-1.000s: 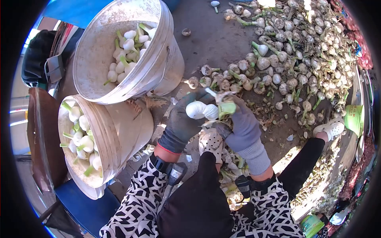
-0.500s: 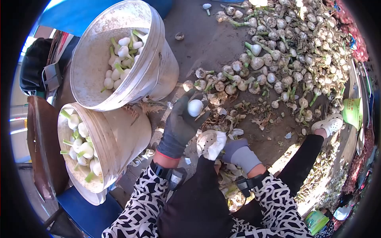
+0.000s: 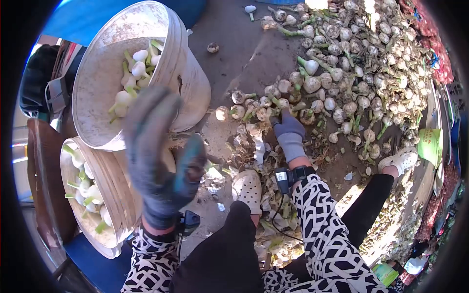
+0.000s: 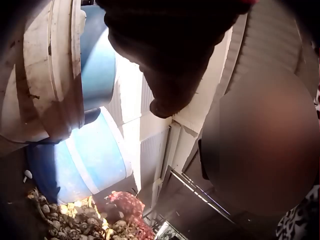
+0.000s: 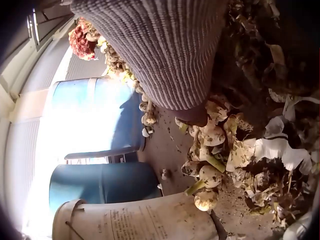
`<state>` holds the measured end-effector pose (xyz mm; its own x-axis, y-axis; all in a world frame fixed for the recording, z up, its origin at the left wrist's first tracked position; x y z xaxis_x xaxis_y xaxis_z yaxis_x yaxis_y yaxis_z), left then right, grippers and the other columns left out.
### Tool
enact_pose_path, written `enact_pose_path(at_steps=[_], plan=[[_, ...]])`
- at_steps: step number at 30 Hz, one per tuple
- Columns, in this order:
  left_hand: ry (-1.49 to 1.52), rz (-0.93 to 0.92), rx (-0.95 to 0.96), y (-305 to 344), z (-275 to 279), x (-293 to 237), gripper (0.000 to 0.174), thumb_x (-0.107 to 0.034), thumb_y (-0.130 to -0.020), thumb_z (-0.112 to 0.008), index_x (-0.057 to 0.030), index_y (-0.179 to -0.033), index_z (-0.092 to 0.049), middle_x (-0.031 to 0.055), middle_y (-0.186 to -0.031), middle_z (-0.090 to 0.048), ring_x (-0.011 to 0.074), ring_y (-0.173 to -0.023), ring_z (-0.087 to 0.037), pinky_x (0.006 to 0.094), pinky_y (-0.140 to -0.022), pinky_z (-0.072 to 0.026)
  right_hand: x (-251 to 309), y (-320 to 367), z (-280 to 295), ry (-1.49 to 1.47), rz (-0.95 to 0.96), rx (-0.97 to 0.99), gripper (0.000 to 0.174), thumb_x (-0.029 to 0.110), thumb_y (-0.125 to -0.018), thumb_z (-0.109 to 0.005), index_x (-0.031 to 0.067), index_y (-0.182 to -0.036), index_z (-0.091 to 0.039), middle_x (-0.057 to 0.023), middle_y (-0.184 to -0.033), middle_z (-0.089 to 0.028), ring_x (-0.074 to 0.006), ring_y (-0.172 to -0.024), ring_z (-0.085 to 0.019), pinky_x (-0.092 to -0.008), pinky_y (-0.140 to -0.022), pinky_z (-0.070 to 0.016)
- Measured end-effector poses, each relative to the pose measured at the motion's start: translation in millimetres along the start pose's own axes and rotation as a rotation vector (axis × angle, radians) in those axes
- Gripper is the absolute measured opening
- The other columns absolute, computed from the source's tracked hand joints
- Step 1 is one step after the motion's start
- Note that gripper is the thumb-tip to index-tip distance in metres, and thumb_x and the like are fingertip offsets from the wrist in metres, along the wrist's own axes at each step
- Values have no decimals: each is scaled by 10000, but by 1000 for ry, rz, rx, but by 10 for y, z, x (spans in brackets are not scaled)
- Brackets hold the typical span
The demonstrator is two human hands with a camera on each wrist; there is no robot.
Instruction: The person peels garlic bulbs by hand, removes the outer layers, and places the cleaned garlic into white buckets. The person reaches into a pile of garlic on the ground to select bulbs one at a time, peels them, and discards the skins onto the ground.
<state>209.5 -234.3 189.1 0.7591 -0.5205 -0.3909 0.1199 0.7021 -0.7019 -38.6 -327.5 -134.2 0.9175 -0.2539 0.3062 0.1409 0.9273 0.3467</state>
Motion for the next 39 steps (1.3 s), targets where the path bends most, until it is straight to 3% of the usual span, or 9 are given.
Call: enact_pose_path(at_steps=[6,9,14,17,21,28,30,36,39], plan=[[217,283,409,882,-1389,374,592,-173,-778,-756,-57,-1317,-542,147,-1257,-582,302,-1168,-556,375,-1011,-430,-135,120,21,-653,198,-26,289,227,-854,-690,18,-1038,-612,-146,-870,-695,-198,-798,-662,-378,-716,-510],[1332,948,499,1454,-2088,512,679,-138,-812,-765,-47,-1403,-444,77,-1406,-454,151,-1178,-514,331,-1010,-441,42,736,276,-1157,168,208,252,114,-858,-684,2,-1077,-625,-66,-962,-687,-135,-853,-613,-321,-752,-507],[1371,846,481,1096,-1762,153,652,-67,-796,-764,-49,-1380,-475,82,-1353,-513,153,-1163,-537,316,-978,-463,64,1261,521,-1612,270,473,355,196,-887,-674,-3,-1173,-607,-95,-1065,-664,-172,-984,-615,-331,-860,-504],[484,267,411,751,-1356,-64,708,-124,-708,-842,-54,-1335,-521,157,-1259,-602,262,-1165,-599,359,-973,-483,145,1394,702,-1780,262,462,472,401,-920,-639,6,-1175,-595,-89,-1071,-653,-145,-986,-604,-299,-831,-500],[422,117,378,728,-1313,-305,728,-260,-694,-833,-70,-1321,-516,150,-1268,-587,340,-1148,-591,402,-950,-499,48,1425,612,-1444,252,-82,340,302,-930,-661,22,-1122,-637,-21,-972,-672,-63,-847,-594,-219,-718,-492],[406,148,384,788,-1320,-266,636,-243,-729,-828,-55,-1260,-534,158,-1183,-626,295,-1055,-645,377,-869,-540,169,1460,764,-1458,60,142,199,157,-928,-651,46,-1093,-667,16,-888,-679,-46,-781,-594,-205,-677,-481],[1368,870,437,1114,-1634,-63,517,-251,-820,-776,-29,-1225,-542,154,-1091,-656,232,-955,-688,338,-797,-559,124,1493,861,-1340,33,115,198,133,-931,-631,37,-1101,-662,13,-885,-680,-38,-739,-585,-199,-619,-468],[1234,1100,683,1213,-1742,-10,558,-459,-959,-545,-7,-1284,-505,102,-1048,-648,167,-914,-650,335,-793,-541,60,1566,530,-1614,51,633,267,151,-897,-649,0,-1116,-646,-9,-900,-680,-52,-741,-599,-191,-638,-481],[1153,1186,779,1265,-1790,-15,626,-507,-963,-514,-7,-1338,-478,87,-1077,-637,163,-957,-626,349,-832,-524,104,1496,499,-1613,91,521,319,203,-885,-664,-11,-1120,-642,-16,-910,-675,-59,-707,-607,-195,-586,-479]])
Point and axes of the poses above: each hand's wrist, its own y-axis away from the middle knuckle, its own z-axis out of the back of the hand, x = y × z, the point moved 9 cm from there along -y, towards the middle knuckle
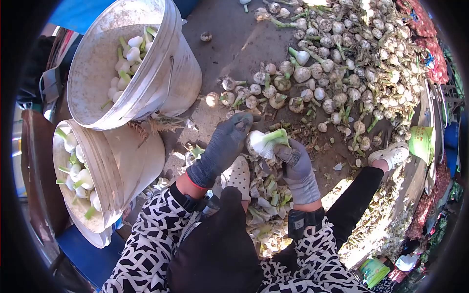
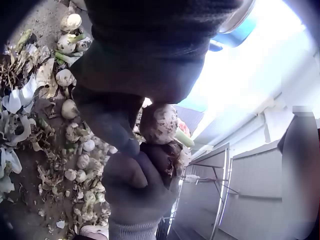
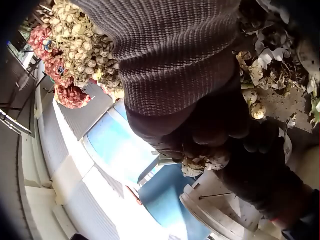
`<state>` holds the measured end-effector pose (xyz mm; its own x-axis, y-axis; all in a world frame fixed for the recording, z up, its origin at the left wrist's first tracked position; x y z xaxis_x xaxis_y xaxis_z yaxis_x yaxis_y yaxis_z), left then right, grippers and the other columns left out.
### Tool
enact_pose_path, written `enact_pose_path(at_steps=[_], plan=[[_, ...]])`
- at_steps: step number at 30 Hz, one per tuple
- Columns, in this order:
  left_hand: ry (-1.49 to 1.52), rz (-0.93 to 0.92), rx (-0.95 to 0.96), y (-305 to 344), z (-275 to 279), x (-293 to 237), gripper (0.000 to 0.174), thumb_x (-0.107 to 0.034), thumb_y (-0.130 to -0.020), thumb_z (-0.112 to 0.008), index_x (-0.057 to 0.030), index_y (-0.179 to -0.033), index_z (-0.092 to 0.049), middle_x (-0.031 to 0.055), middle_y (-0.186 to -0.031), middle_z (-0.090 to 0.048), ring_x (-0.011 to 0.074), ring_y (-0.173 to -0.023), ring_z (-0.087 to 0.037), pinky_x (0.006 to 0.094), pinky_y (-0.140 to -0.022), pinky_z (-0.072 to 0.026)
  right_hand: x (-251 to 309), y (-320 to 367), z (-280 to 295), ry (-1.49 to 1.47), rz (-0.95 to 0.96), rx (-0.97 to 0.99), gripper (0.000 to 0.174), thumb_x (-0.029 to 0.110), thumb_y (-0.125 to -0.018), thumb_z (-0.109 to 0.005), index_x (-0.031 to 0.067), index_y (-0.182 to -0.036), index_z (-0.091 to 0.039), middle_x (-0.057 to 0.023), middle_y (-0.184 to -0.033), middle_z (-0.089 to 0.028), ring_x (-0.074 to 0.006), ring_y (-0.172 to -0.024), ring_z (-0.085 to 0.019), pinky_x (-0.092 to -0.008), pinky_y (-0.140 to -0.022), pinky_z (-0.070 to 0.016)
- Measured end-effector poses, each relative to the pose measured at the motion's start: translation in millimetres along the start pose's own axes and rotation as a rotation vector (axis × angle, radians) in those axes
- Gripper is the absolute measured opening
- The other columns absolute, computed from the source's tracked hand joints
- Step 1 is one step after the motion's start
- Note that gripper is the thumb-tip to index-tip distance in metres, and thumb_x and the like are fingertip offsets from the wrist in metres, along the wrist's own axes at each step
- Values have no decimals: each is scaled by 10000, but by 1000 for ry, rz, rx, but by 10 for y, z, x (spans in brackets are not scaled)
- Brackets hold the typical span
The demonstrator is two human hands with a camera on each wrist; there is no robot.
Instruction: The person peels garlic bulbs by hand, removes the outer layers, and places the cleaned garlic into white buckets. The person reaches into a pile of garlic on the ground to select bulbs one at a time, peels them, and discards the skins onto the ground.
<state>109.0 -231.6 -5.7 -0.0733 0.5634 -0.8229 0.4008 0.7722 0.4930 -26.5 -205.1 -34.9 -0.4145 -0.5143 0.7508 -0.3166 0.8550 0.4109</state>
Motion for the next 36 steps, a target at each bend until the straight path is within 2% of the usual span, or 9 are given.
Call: enact_pose_path(at_steps=[4,7,10,13,14,20,23,29,36], plan=[[3,-470,10,194,-123,-261,559,-463,-938,-592,-2,-1251,-549,77,-1093,-629,129,-1019,-577,285,-869,-491,24,-45,-115,81,0,50,369,216,-885,-666,-16,-1167,-615,-34,-907,-668,-79,-751,-624,-222,-651,-510],[91,-161,51,138,26,44,562,-405,-887,-691,15,-1235,-558,84,-1092,-639,136,-1055,-580,306,-940,-472,-45,-37,-224,14,-72,183,410,225,-888,-669,-26,-1201,-581,-62,-923,-666,-123,-847,-642,-267,-753,-531],[133,-224,136,137,21,-119,523,-440,-925,-617,24,-1165,-609,118,-1155,-636,180,-1093,-587,326,-974,-459,-14,-83,-122,-391,9,79,536,299,-867,-654,-46,-1249,-508,-96,-941,-660,-175,-654,-622,-272,-573,-501],[97,-353,196,174,-96,-291,483,-411,-1007,-464,24,-1124,-638,173,-1266,-592,261,-1224,-530,371,-1063,-392,-474,-65,270,-339,-126,76,344,121,-914,-583,34,-1244,-537,-86,-1009,-663,-192,-848,-663,-317,-734,-549],[128,-378,191,205,-118,-358,485,-404,-1012,-438,28,-1114,-633,200,-1266,-586,297,-1246,-510,406,-1076,-375,-700,15,329,402,-325,78,313,96,-905,-575,53,-1215,-572,-59,-965,-675,-185,-820,-668,-312,-706,-543],[123,-380,159,241,-49,-319,559,-423,-1021,-379,65,-1196,-588,230,-1304,-557,331,-1272,-488,444,-1098,-347,-149,283,199,1148,284,-112,270,168,-890,-640,51,-1133,-646,-78,-888,-706,-118,-725,-650,-278,-612,-502],[382,-209,107,119,57,-55,570,-442,-1007,-402,49,-1249,-560,226,-1319,-546,326,-1261,-500,439,-1089,-360,62,315,118,684,-153,-142,332,185,-842,-672,37,-1137,-638,-143,-942,-709,-242,-743,-680,-334,-632,-515],[669,-286,170,-10,100,-32,604,-507,-993,-419,-13,-1333,-496,149,-1296,-564,245,-1152,-561,379,-986,-436,349,176,-259,1529,469,-74,254,258,-825,-645,59,-983,-644,-114,-797,-659,-326,-803,-632,-448,-784,-480],[514,-191,-11,-59,468,182,715,-619,-966,-335,-52,-1388,-441,104,-910,-658,190,-721,-624,303,-645,-490,145,261,-63,1648,-243,158,316,386,-845,-668,104,-984,-690,-88,-827,-671,-288,-761,-653,-411,-705,-505]])
Point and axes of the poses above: each hand's wrist, its own y-axis away from the middle knuckle, its own z-axis out of the back of the hand, x = y × z, the point moved 9 cm from there along -y, towards the middle knuckle
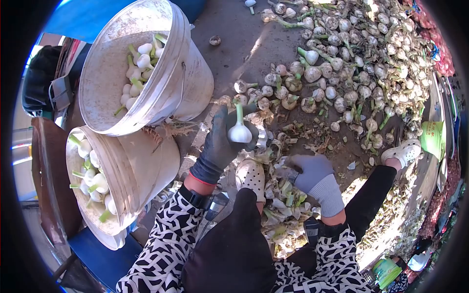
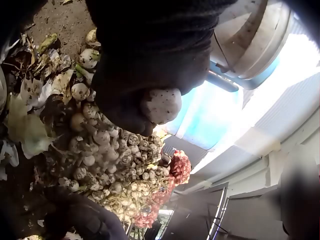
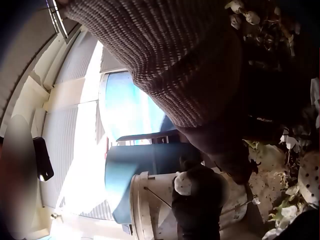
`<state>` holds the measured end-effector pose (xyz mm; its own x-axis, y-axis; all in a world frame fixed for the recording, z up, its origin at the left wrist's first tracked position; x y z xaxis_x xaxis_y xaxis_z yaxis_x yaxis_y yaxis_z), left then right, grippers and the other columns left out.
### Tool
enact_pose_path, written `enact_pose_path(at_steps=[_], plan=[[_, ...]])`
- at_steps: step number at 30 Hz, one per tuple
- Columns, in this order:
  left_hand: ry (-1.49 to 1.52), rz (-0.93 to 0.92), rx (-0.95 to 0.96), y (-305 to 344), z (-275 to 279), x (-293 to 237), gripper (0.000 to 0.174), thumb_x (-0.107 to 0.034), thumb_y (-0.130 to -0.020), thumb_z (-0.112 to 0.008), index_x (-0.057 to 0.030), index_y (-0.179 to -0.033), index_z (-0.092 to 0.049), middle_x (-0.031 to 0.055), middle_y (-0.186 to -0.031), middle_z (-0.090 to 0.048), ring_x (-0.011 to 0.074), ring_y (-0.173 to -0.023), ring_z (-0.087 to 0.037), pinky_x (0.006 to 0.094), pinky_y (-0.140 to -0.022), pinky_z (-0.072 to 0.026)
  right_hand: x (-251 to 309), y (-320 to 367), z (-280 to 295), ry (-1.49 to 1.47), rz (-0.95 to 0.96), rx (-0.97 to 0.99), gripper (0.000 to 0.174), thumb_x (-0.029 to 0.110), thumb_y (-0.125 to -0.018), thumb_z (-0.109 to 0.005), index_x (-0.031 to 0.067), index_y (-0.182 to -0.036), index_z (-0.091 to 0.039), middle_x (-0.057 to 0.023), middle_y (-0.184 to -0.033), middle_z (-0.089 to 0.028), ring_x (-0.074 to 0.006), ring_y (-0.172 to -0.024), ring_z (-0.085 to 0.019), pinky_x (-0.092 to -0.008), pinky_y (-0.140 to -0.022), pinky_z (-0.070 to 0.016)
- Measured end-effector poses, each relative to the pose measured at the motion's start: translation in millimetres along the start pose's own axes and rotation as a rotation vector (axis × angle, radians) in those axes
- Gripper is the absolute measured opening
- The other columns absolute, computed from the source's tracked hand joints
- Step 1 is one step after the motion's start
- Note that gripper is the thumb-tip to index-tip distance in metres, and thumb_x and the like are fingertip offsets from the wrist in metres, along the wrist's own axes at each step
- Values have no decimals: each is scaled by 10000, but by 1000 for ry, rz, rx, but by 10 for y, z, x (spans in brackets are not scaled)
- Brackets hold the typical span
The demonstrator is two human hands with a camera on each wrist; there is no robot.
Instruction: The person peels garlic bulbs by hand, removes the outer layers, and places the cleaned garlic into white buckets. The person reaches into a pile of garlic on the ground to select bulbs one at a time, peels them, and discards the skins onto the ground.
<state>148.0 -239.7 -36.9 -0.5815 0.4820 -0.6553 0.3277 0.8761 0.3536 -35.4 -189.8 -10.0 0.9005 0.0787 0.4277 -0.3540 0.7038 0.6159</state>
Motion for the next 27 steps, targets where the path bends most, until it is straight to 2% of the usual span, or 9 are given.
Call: enact_pose_path(at_steps=[2,5,6,9,10,15,19,21,27], plan=[[-365,-28,-46,33,-2,-34,938,-769,-898,-182,-39,-1467,-336,88,-880,-647,159,-692,-581,272,-635,-466,100,65,504,-349,63,-494,355,392,-838,-718,69,-983,-697,-73,-823,-684,-216,-684,-641,-333,-640,-506],[-626,-266,-22,119,-323,-225,832,-652,-975,-229,32,-1436,-333,128,-897,-639,187,-768,-628,301,-746,-495,264,-183,391,-845,212,-522,345,332,-821,-767,38,-982,-685,-57,-799,-679,-125,-670,-591,-274,-640,-489],[-1094,-374,50,96,-301,-187,790,-614,-979,-324,-23,-1496,-239,137,-918,-645,189,-807,-631,328,-805,-499,350,-247,361,-866,216,-498,315,303,-828,-766,34,-970,-683,-53,-781,-670,-94,-677,-569,-265,-633,-481],[-876,-375,61,249,-567,-285,732,-562,-979,-405,-61,-1495,-268,154,-1043,-647,217,-911,-633,351,-851,-495,471,-305,380,-896,145,-508,234,233,-846,-755,29,-930,-675,-31,-750,-649,-52,-679,-537,-251,-621,-467],[-758,-328,87,271,-594,-324,856,-426,-857,-692,-42,-1499,-277,147,-1309,-534,196,-1014,-570,345,-889,-478,439,-323,348,-969,140,-507,210,219,-865,-733,30,-937,-676,-15,-762,-645,-47,-690,-534,-245,-623,-463],[-1405,-589,-34,505,-702,-439,895,-188,-636,-900,-28,-1385,-437,152,-1190,-600,229,-1056,-613,361,-902,-501,354,-286,217,-1251,142,-470,168,179,-927,-658,25,-993,-674,24,-809,-636,-38,-726,-531,-225,-631,-451],[-912,-472,-12,509,-490,-376,669,-331,-854,-732,-38,-1379,-438,149,-1161,-607,225,-1001,-640,346,-852,-532,328,-233,104,-1334,119,-314,190,132,-948,-606,25,-1097,-656,20,-821,-636,-36,-705,-544,-188,-607,-445],[-370,-27,20,445,-368,-172,585,-434,-959,-558,-24,-1362,-446,145,-1136,-610,201,-921,-657,327,-800,-551,340,-207,139,-1363,136,-230,208,131,-945,-603,16,-1113,-646,7,-816,-638,-44,-674,-554,-187,-579,-448],[-986,-90,-38,219,-161,-119,573,-444,-1048,-275,-1,-1157,-622,140,-1049,-668,208,-953,-646,331,-904,-487,505,-279,-174,-1697,192,134,291,170,-896,-635,-24,-1113,-617,-54,-764,-645,-97,-553,-594,-211,-417,-437]])
Point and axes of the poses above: each hand's wrist, its own y-axis away from the middle knuckle, its own z-axis out of the back of the hand, x = y × z, the point moved 9 cm from there along -y, towards the middle knuckle
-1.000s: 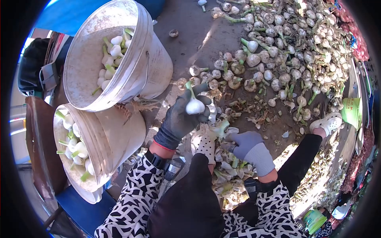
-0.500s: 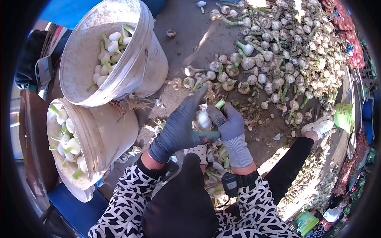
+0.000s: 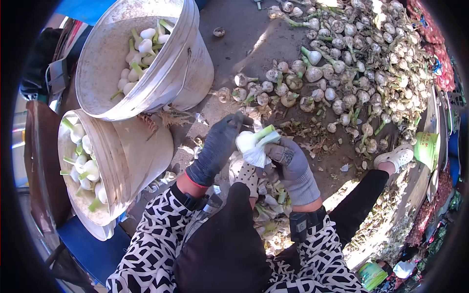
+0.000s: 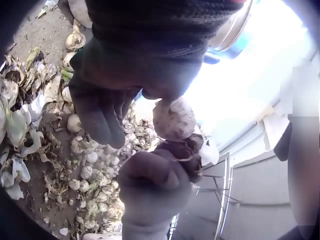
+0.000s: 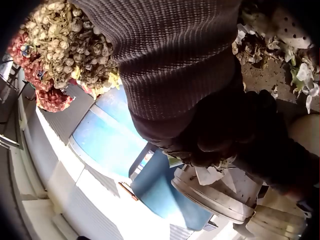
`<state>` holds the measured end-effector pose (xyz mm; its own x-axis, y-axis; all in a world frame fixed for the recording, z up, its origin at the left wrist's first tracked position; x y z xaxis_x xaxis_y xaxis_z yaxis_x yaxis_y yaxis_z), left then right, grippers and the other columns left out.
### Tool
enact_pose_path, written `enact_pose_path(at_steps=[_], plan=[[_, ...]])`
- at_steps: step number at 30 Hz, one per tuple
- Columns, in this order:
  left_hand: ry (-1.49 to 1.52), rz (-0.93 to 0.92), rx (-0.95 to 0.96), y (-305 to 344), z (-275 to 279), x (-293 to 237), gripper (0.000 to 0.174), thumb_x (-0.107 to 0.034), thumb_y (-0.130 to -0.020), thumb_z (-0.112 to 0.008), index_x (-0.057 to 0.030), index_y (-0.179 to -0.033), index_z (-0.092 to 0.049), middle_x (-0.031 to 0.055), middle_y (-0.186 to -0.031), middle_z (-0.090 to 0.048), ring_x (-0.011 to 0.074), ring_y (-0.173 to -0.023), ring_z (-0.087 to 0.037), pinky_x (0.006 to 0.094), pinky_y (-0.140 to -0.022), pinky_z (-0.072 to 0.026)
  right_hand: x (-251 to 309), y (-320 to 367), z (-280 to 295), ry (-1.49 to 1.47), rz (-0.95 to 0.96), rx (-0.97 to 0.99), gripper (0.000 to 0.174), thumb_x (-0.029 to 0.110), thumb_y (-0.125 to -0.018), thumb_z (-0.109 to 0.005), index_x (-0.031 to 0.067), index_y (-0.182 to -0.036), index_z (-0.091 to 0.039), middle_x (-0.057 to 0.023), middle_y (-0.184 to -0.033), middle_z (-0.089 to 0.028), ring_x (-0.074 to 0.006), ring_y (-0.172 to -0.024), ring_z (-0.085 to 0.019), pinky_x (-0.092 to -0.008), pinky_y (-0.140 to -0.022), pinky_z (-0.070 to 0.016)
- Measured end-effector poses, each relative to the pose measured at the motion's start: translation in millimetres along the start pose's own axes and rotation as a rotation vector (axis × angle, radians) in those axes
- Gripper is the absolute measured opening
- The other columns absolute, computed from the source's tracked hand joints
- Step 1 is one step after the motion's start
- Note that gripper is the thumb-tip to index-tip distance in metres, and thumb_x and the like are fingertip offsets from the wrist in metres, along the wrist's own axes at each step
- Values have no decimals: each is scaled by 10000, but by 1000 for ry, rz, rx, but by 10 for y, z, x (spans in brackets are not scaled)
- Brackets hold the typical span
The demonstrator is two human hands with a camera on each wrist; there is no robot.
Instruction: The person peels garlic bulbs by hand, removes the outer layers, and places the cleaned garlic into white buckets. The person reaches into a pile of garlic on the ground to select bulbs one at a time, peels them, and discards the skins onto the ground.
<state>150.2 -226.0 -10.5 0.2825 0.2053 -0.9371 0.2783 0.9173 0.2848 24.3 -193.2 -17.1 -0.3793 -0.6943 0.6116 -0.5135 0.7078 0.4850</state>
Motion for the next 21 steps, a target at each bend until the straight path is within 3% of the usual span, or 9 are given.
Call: enact_pose_path(at_steps=[2,3,4,7,9,12,16,18,21], plan=[[152,-3,-281,77,242,-80,562,-441,-1047,-272,-15,-1183,-614,125,-1045,-669,200,-961,-636,334,-904,-485,41,-82,40,-29,43,-34,307,178,-891,-635,-25,-1120,-609,-62,-750,-641,-102,-546,-590,-205,-403,-421],[187,32,-183,118,201,-127,574,-478,-1032,-298,-16,-1210,-588,105,-1087,-652,196,-990,-623,342,-902,-491,19,-78,82,54,-52,-43,315,180,-901,-624,-31,-1133,-597,-74,-760,-645,-122,-542,-599,-215,-412,-441],[132,-167,-92,180,139,-346,549,-487,-1010,-389,-15,-1237,-556,88,-1134,-625,182,-992,-611,329,-884,-498,-19,-116,87,45,-55,-45,315,180,-901,-624,-31,-1133,-597,-74,-760,-645,-122,-542,-599,-215,-412,-441],[233,-119,-34,212,15,-199,518,-467,-993,-459,-19,-1240,-539,78,-1162,-599,170,-983,-600,301,-879,-492,-116,-215,-16,-65,65,48,295,175,-909,-609,-36,-1114,-583,-89,-809,-656,-159,-559,-627,-238,-424,-467],[512,-1,41,164,-42,-105,419,-387,-987,-516,-10,-1159,-580,73,-1073,-625,160,-964,-593,293,-891,-480,-237,-235,55,-134,52,51,289,173,-911,-608,-33,-1110,-577,-92,-813,-654,-160,-560,-625,-241,-430,-466],[440,110,31,76,-18,16,360,-333,-988,-529,5,-1078,-614,76,-966,-642,164,-929,-595,299,-887,-483,-289,-110,205,-263,24,18,276,162,-916,-601,-26,-1115,-560,-105,-818,-649,-166,-563,-623,-255,-441,-469],[371,-205,-11,65,52,-364,417,-348,-1022,-439,16,-1088,-633,179,-1111,-662,236,-1048,-635,334,-932,-491,-738,168,625,-380,-97,-1,274,146,-924,-572,4,-1156,-533,-121,-821,-647,-185,-592,-643,-292,-461,-486],[652,-278,70,66,7,-349,499,-387,-1033,-360,21,-1183,-604,219,-1273,-588,290,-1192,-571,410,-1012,-448,-1074,384,763,613,-339,-78,252,152,-923,-561,39,-1148,-563,-110,-820,-650,-188,-605,-648,-310,-497,-498],[1151,-88,161,-37,-102,-243,636,-464,-1038,-272,55,-1331,-493,184,-1345,-539,262,-1231,-528,382,-1066,-394,-838,447,637,918,-115,-117,230,198,-914,-598,50,-1089,-609,-98,-791,-644,-162,-632,-637,-302,-548,-495]])
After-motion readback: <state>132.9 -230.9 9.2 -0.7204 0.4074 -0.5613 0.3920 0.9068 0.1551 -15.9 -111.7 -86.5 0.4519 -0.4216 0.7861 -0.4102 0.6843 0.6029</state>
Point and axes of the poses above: each hand's wrist, its own y-axis away from the middle knuckle, its own z-axis out of the back of the hand, x = y × z, the point moved 9 cm from there along -y, towards the middle knuckle
